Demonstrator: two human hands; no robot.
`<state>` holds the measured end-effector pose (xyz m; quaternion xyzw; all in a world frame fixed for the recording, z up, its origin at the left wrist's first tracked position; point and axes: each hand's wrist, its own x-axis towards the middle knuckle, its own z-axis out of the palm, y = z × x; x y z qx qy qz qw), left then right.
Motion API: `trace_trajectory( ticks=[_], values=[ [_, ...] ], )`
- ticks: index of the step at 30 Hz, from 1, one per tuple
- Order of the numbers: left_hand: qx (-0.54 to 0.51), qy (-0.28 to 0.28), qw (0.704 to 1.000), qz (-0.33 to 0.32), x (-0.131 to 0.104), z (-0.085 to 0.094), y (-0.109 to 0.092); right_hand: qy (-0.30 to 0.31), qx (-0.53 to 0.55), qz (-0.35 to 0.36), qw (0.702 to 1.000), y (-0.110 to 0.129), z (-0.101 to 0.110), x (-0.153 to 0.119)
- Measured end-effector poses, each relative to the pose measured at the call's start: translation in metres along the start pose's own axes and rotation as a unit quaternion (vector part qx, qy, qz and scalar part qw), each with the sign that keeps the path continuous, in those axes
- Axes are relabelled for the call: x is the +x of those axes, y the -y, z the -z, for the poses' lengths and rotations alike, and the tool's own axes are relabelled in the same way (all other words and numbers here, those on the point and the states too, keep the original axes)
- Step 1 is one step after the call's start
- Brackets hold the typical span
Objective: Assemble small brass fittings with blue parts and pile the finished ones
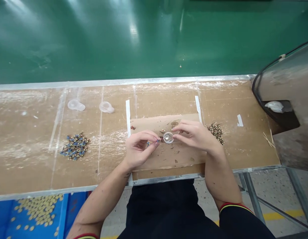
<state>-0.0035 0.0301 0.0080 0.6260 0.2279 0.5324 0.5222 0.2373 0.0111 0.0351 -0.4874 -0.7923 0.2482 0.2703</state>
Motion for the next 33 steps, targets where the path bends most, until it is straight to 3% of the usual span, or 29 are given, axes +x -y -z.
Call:
trace_trajectory(
  ticks=[3,5,6,8,10,13,20,23,26,30,33],
  values=[
    [-0.025,-0.022,0.999,0.021,-0.001,0.002,0.002,-0.171,-0.029,-0.068,0.983,-0.014,0.022,-0.012],
    [-0.036,-0.037,0.998,0.037,-0.002,0.004,0.004,-0.288,-0.083,-0.144,0.943,-0.028,0.039,-0.026],
    [-0.04,-0.04,0.997,0.045,-0.002,0.005,0.006,-0.316,-0.106,-0.187,0.924,-0.036,0.047,-0.035],
    [-0.043,-0.046,0.996,0.057,-0.002,0.007,0.008,-0.296,-0.125,-0.271,0.907,-0.05,0.059,-0.052],
    [-0.038,-0.054,0.996,0.065,-0.002,0.008,0.01,-0.212,-0.101,-0.337,0.912,-0.063,0.067,-0.065],
    [-0.023,-0.066,0.994,0.079,-0.001,0.008,0.009,-0.1,-0.044,-0.371,0.922,-0.076,0.068,-0.075],
    [-0.021,-0.079,0.989,0.125,-0.001,0.007,0.005,-0.06,-0.036,-0.387,0.919,-0.086,0.061,-0.068],
    [-0.021,-0.089,0.985,0.146,-0.001,0.005,0.004,-0.084,-0.038,-0.37,0.924,-0.083,0.062,-0.065],
    [-0.016,-0.089,0.983,0.162,-0.001,0.002,0.002,-0.181,-0.029,-0.305,0.935,-0.072,0.057,-0.058],
    [-0.023,-0.068,0.985,0.157,-0.002,-0.005,0.002,-0.292,0.041,-0.142,0.945,-0.039,0.035,-0.034],
    [-0.017,-0.047,0.986,0.158,-0.004,-0.006,0.004,-0.284,0.091,-0.025,0.954,-0.004,0.012,-0.016]
  ],
)
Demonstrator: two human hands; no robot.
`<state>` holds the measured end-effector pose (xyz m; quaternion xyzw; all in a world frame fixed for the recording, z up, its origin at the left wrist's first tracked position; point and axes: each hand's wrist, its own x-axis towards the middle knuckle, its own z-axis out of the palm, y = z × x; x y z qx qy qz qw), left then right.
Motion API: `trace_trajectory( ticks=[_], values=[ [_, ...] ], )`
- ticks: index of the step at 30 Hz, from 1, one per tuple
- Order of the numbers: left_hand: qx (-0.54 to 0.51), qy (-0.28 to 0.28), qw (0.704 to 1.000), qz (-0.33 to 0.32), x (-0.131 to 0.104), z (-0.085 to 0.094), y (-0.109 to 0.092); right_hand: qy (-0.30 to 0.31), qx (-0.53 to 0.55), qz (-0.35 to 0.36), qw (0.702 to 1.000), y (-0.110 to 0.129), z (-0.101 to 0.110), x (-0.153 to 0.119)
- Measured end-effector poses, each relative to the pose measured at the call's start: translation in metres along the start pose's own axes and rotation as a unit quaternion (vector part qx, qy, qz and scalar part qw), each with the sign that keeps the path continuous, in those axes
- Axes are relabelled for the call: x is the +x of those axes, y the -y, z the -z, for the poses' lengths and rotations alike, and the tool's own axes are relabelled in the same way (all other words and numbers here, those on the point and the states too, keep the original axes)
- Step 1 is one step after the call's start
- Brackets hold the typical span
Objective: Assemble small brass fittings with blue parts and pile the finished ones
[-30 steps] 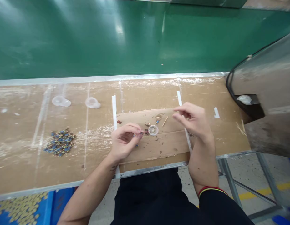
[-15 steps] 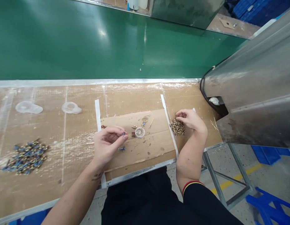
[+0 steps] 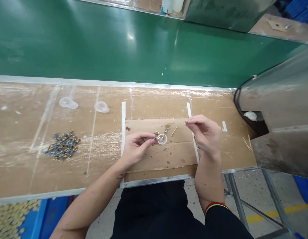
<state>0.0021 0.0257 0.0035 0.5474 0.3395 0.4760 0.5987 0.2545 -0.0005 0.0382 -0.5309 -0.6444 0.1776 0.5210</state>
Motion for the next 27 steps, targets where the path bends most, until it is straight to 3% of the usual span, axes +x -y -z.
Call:
trace_trajectory(
  ticks=[4,10,17,27],
  values=[
    [0.015,0.013,1.0,-0.016,0.0,0.0,0.001,0.022,0.046,0.038,0.998,0.023,-0.032,-0.01],
    [0.008,0.028,0.997,-0.069,0.002,-0.003,-0.003,0.009,0.082,0.015,0.996,0.025,-0.054,-0.024],
    [-0.003,0.032,0.997,-0.074,0.001,-0.002,-0.003,0.021,0.081,0.032,0.996,0.032,-0.065,-0.025],
    [0.012,0.039,0.993,-0.11,0.0,-0.002,-0.001,0.048,0.061,0.061,0.995,0.03,-0.063,-0.025]
  ],
)
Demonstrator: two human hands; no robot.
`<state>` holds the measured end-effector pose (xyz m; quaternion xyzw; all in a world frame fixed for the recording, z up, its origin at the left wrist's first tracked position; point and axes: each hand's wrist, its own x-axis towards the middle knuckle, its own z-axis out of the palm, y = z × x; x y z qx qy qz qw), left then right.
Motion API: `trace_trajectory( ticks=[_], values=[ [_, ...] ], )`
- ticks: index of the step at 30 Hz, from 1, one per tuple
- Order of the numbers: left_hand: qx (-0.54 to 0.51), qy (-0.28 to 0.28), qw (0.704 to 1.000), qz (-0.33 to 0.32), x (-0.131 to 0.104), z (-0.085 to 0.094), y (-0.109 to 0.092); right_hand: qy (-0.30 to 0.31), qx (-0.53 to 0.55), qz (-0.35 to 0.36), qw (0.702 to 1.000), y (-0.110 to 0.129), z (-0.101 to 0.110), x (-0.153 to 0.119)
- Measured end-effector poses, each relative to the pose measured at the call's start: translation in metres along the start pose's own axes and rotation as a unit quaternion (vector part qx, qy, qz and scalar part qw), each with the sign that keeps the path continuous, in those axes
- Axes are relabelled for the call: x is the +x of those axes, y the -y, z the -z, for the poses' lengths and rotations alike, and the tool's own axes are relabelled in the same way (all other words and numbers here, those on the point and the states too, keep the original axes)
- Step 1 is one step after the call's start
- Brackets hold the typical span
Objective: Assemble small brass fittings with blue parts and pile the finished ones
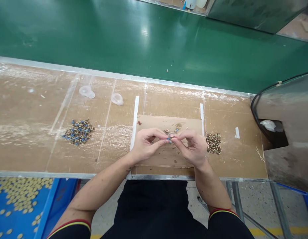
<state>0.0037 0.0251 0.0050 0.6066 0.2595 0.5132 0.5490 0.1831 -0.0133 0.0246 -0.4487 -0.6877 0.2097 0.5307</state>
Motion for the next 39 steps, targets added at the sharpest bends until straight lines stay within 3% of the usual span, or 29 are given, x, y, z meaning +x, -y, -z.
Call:
trace_trajectory(
  ticks=[7,20,26,31,39],
  values=[
    [0.005,0.03,0.999,0.012,-0.001,0.003,-0.004,0.046,-0.01,0.042,0.998,0.004,0.004,0.005],
    [-0.045,-0.012,0.999,0.023,0.002,-0.002,-0.006,0.024,0.006,0.036,0.999,0.0,0.005,0.001],
    [-0.007,-0.003,1.0,0.0,0.001,0.001,-0.008,0.057,-0.063,0.082,0.993,0.005,0.006,0.01],
    [0.055,0.004,0.998,-0.019,-0.001,0.001,-0.005,0.029,-0.081,0.095,0.992,0.006,0.004,0.01],
    [0.132,0.005,0.984,-0.122,0.0,0.002,-0.001,0.021,-0.075,0.097,0.992,0.008,0.002,0.008]
  ],
)
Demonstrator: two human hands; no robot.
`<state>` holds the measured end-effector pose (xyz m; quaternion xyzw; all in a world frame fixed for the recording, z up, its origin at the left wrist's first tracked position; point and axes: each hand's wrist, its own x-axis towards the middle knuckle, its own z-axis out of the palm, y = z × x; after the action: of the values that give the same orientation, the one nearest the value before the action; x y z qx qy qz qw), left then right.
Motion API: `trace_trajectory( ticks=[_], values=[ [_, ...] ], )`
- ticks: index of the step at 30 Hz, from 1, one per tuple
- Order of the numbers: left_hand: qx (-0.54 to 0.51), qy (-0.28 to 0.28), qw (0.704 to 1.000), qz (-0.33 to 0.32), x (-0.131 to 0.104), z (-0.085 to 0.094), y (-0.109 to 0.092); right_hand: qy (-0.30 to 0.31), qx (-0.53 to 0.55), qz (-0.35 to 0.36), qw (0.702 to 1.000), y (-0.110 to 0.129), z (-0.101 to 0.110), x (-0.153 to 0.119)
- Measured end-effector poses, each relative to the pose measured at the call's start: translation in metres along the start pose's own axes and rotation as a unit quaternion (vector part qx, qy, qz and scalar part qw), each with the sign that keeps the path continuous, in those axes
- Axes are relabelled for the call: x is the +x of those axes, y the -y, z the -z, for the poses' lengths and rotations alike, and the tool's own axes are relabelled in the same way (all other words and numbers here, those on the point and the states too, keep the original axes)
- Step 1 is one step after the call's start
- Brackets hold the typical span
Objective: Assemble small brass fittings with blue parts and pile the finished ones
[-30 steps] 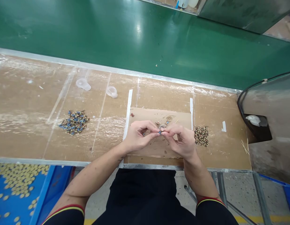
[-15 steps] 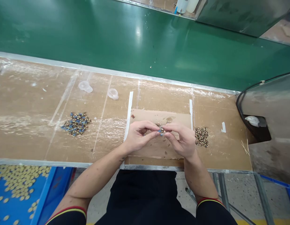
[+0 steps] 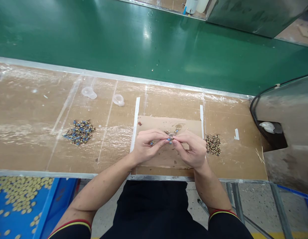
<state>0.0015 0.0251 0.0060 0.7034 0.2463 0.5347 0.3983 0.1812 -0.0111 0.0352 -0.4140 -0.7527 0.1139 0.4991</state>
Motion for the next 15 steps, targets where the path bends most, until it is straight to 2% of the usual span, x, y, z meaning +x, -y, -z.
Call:
trace_trajectory(
  ticks=[15],
  values=[
    [0.067,-0.011,0.989,-0.133,0.0001,0.0007,0.0012,0.009,0.069,-0.062,0.996,0.0051,-0.0011,0.0004]
  ],
)
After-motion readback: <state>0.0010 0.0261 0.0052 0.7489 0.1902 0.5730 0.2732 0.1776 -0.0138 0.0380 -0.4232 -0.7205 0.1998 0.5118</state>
